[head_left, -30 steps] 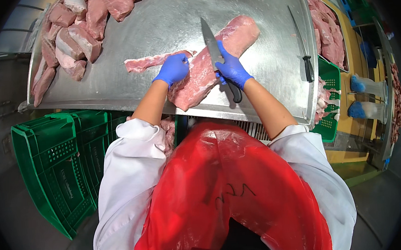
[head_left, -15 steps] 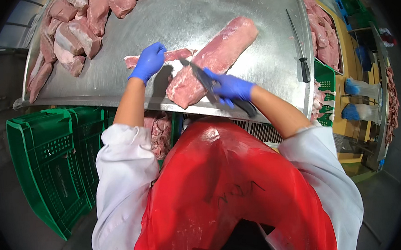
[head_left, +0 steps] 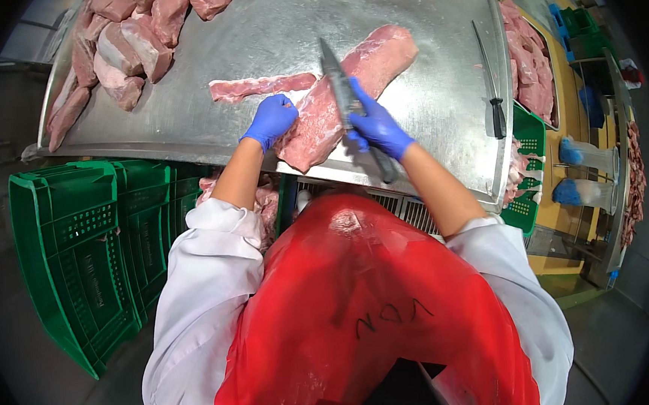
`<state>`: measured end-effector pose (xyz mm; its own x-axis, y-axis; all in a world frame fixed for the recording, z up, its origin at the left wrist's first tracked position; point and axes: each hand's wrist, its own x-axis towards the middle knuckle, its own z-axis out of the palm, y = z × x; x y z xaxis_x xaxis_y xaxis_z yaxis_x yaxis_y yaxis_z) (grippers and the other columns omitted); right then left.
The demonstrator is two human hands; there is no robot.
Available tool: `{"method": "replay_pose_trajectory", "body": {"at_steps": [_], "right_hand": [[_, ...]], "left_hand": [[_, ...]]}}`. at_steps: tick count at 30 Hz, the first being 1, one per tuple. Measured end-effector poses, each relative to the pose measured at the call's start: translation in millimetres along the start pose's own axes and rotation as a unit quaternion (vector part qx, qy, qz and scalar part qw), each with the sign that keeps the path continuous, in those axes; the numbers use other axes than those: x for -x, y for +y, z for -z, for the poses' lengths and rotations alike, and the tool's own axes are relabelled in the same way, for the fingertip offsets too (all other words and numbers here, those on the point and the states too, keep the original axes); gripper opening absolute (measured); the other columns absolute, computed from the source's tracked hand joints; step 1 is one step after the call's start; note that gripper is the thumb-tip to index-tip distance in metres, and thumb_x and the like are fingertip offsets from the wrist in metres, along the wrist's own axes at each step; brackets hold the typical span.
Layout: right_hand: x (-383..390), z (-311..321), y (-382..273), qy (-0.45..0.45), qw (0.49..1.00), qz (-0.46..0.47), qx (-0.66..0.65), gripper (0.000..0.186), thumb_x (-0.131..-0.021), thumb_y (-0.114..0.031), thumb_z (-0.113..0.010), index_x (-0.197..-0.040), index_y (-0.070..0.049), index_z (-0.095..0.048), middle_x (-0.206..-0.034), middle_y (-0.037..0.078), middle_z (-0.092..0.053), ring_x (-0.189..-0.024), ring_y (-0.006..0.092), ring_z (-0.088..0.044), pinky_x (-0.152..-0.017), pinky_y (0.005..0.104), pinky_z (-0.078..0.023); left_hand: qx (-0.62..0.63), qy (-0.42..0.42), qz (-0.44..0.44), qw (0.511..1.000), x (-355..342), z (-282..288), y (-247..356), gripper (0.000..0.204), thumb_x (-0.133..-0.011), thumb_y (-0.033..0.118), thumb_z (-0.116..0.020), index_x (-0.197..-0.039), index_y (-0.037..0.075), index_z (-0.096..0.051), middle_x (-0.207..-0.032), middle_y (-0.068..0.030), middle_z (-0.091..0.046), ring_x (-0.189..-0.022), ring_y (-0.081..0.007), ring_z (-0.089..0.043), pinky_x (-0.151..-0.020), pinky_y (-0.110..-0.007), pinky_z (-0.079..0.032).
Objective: The person uses a knife to trim fat and cut large pieces of raw meat into smaller portions on a stainless steel table. Trimmed fat is placed into a green crate, and cut meat pieces are stacked on the table.
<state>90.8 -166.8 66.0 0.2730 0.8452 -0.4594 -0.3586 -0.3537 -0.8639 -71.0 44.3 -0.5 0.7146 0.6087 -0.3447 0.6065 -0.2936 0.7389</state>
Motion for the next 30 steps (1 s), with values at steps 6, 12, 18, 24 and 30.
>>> {"method": "replay_pose_trajectory", "body": {"at_steps": [6,12,18,24,30], "right_hand": [[-33.9,-31.2,-6.5,-0.139,0.927,-0.054,0.345,0.076,-0.097,-0.018,-0.047,-0.162,-0.021,-0.009,-0.083,0.014,-0.068,-0.06,0.0198,-0.065,-0.056,0.0358,-0.053],[5.7,-28.3,-33.6,-0.216,0.887,-0.072,0.402,0.073,-0.093,-0.014,-0.047,-0.16,-0.012,-0.018,-0.075,0.014,-0.069,-0.06,0.0241,-0.067,-0.067,0.036,-0.055],[20.4,-42.6,-30.1,-0.308,0.853,-0.164,0.389,0.077,-0.097,-0.013,-0.042,-0.163,-0.024,-0.003,-0.075,0.012,-0.065,-0.053,0.0212,-0.062,-0.057,0.0354,-0.052],[-45.0,-64.4,20.7,-0.298,0.82,0.058,0.485,0.084,-0.091,-0.007,-0.047,-0.162,-0.025,-0.007,-0.073,0.011,-0.067,-0.054,0.0185,-0.065,-0.054,0.0316,-0.057],[18.0,-55.1,-27.1,-0.387,0.838,-0.116,0.368,0.072,-0.095,-0.011,-0.045,-0.161,-0.024,-0.018,-0.082,0.01,-0.066,-0.061,0.0152,-0.067,-0.056,0.0291,-0.059]], "left_hand": [[0.096,0.033,-0.002,0.995,15.0,-1.1,12.0,0.014,-0.084,0.013,-0.059,-0.077,0.001,-0.062,-0.071,-0.0055,-0.058,-0.067,-0.0111,-0.052,-0.063,-0.032,-0.046],[0.178,0.044,-0.035,0.982,37.5,-0.6,9.8,0.011,-0.085,0.012,-0.062,-0.085,0.0,-0.063,-0.073,-0.0131,-0.065,-0.067,-0.0165,-0.059,-0.064,-0.033,-0.049],[0.216,0.145,-0.052,0.964,61.7,38.2,-1.8,0.011,-0.089,0.012,-0.063,-0.088,0.001,-0.065,-0.076,-0.0012,-0.062,-0.068,-0.0106,-0.055,-0.066,-0.028,-0.048],[0.346,0.147,-0.068,0.924,127.3,49.5,52.4,0.007,-0.091,0.01,-0.066,-0.095,0.004,-0.064,-0.089,0.0005,-0.062,-0.081,-0.0073,-0.056,-0.071,-0.024,-0.048],[0.259,0.265,-0.044,0.928,229.2,129.5,16.9,0.006,-0.094,0.01,-0.063,-0.09,0.01,-0.058,-0.078,0.0071,-0.05,-0.066,-0.0024,-0.041,-0.055,-0.019,-0.031]]}}
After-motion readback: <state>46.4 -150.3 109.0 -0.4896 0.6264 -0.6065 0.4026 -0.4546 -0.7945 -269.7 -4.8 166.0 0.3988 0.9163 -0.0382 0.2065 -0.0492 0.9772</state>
